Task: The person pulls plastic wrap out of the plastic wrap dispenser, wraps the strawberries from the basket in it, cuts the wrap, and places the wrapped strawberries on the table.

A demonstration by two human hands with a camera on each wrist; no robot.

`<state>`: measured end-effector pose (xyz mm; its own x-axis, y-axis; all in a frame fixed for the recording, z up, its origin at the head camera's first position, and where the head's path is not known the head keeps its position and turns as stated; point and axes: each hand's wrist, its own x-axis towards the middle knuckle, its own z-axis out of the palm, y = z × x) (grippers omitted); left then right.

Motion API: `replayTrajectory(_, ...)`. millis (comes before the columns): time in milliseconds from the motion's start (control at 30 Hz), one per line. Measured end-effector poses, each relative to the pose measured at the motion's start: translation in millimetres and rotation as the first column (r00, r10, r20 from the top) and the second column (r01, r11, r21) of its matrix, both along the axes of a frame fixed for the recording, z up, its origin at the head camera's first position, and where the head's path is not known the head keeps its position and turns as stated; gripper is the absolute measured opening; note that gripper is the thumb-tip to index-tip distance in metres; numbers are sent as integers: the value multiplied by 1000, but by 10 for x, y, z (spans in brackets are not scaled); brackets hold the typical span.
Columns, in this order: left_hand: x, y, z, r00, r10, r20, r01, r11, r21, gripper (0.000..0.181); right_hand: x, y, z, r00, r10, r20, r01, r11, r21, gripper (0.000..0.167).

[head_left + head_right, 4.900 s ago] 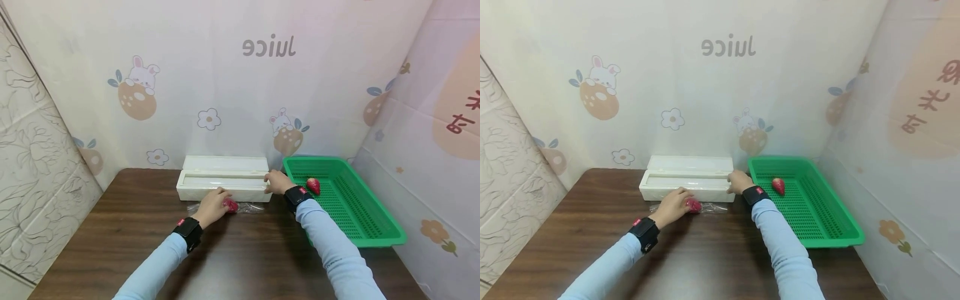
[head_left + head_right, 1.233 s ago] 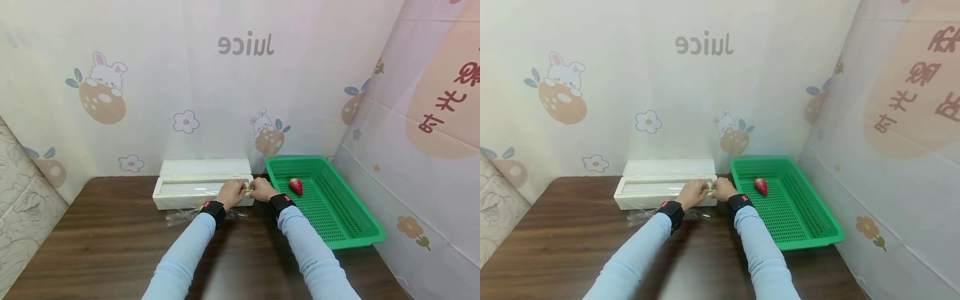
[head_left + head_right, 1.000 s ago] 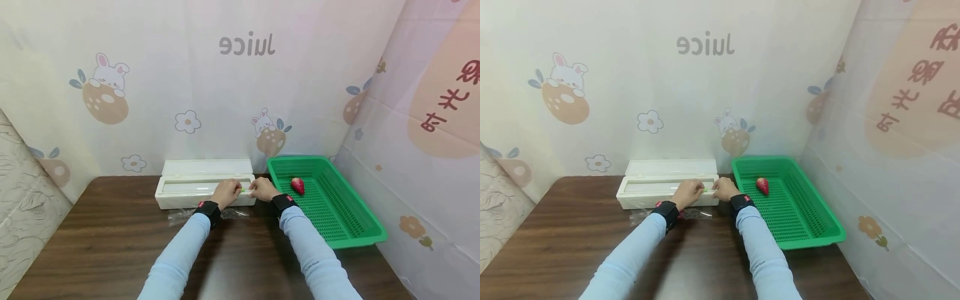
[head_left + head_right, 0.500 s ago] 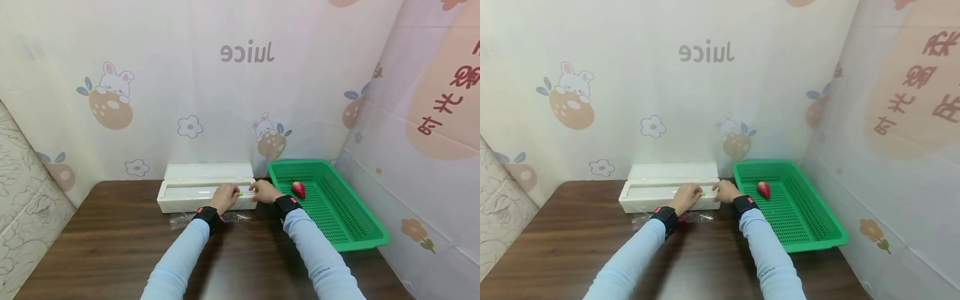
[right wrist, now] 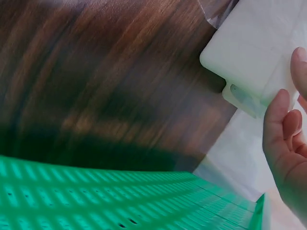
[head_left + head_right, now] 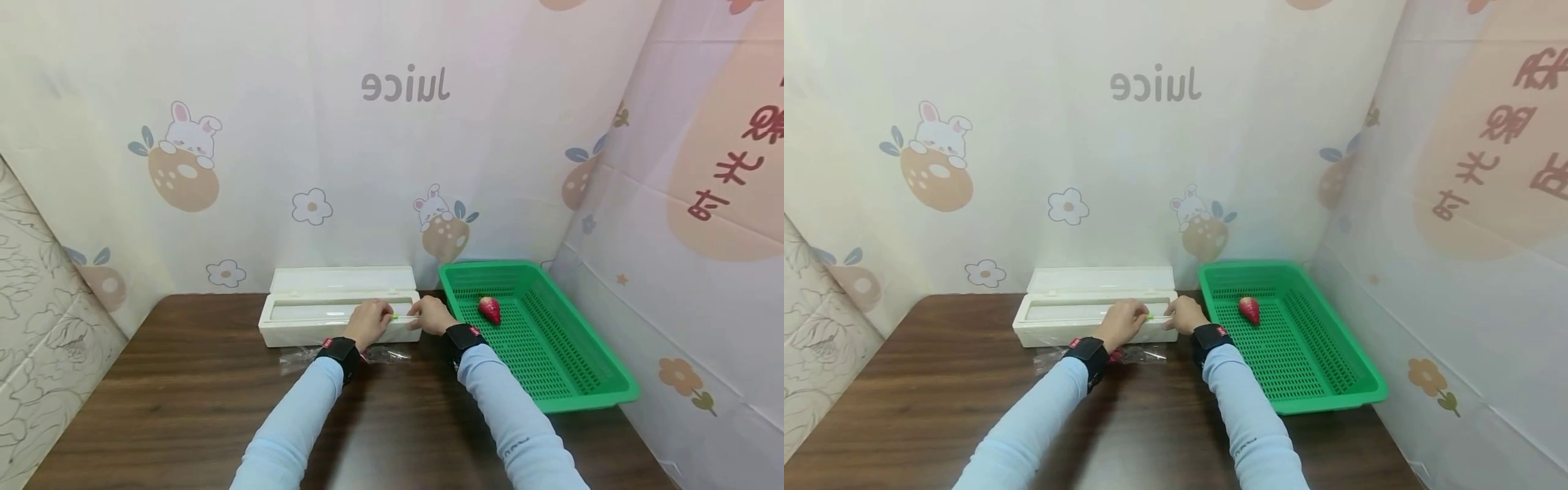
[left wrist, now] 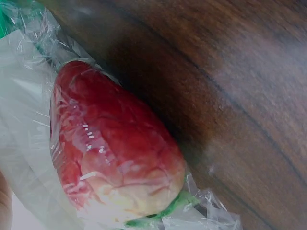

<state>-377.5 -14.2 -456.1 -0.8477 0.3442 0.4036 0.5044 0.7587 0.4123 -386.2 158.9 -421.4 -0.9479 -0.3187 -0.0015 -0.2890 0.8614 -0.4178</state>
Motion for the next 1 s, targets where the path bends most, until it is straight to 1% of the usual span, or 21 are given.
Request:
replayTrajectory(100, -4, -11, 44, 998, -16, 62, 16, 1000, 12, 8, -4, 18, -22, 999, -25, 25, 26, 999, -41, 22)
replayTrajectory(200, 2, -22, 116, 989, -38, 140, 36, 999, 18, 8, -4, 25, -33, 999, -34, 39, 36, 997, -62, 22)
replayTrajectory(300, 3, -9, 183, 982, -54, 180, 57, 998, -11, 14, 4, 26, -20, 997, -48, 52, 51, 996, -73, 21)
replayTrajectory(400, 1, 39, 244, 981, -71, 183, 79, 996, -38, 18, 20, 30, 8, 996, -69, 54, 73, 994, -80, 19)
replayTrajectory(500, 2, 91, 280, 979, -57, 195, 69, 996, -55, 16, 26, 30, 22, 995, -84, 50, 88, 992, -91, 19)
replayTrajectory(533, 2, 103, 281, 980, -50, 192, 62, 997, -55, 14, 25, 29, 19, 995, -84, 48, 88, 992, -94, 19)
replayTrajectory(567, 3, 104, 268, 987, -53, 154, 61, 997, -46, 11, 24, 26, 16, 995, -83, 50, 87, 991, -98, 19)
replayTrajectory(667, 1, 110, 225, 990, -23, 136, 27, 999, -33, 7, 15, 13, -10, 995, -87, 54, 93, 990, -105, 18)
replayTrajectory(767, 9, 108, 193, 994, -2, 105, 5, 1000, -31, 6, 15, -6, -23, 991, -114, 73, 122, 986, -113, 18)
replayTrajectory(800, 8, 111, 196, 991, 15, 135, -9, 999, -44, 7, 15, -12, -26, 989, -125, 80, 134, 984, -116, 18)
replayTrajectory(900, 10, 96, 201, 992, 17, 123, -11, 999, -53, 7, 15, -24, -24, 983, -154, 101, 166, 979, -121, 20)
replayTrajectory(1000, 3, 78, 204, 992, 7, 123, -1, 999, -50, 7, 12, -18, -28, 980, -169, 103, 181, 976, -120, 21)
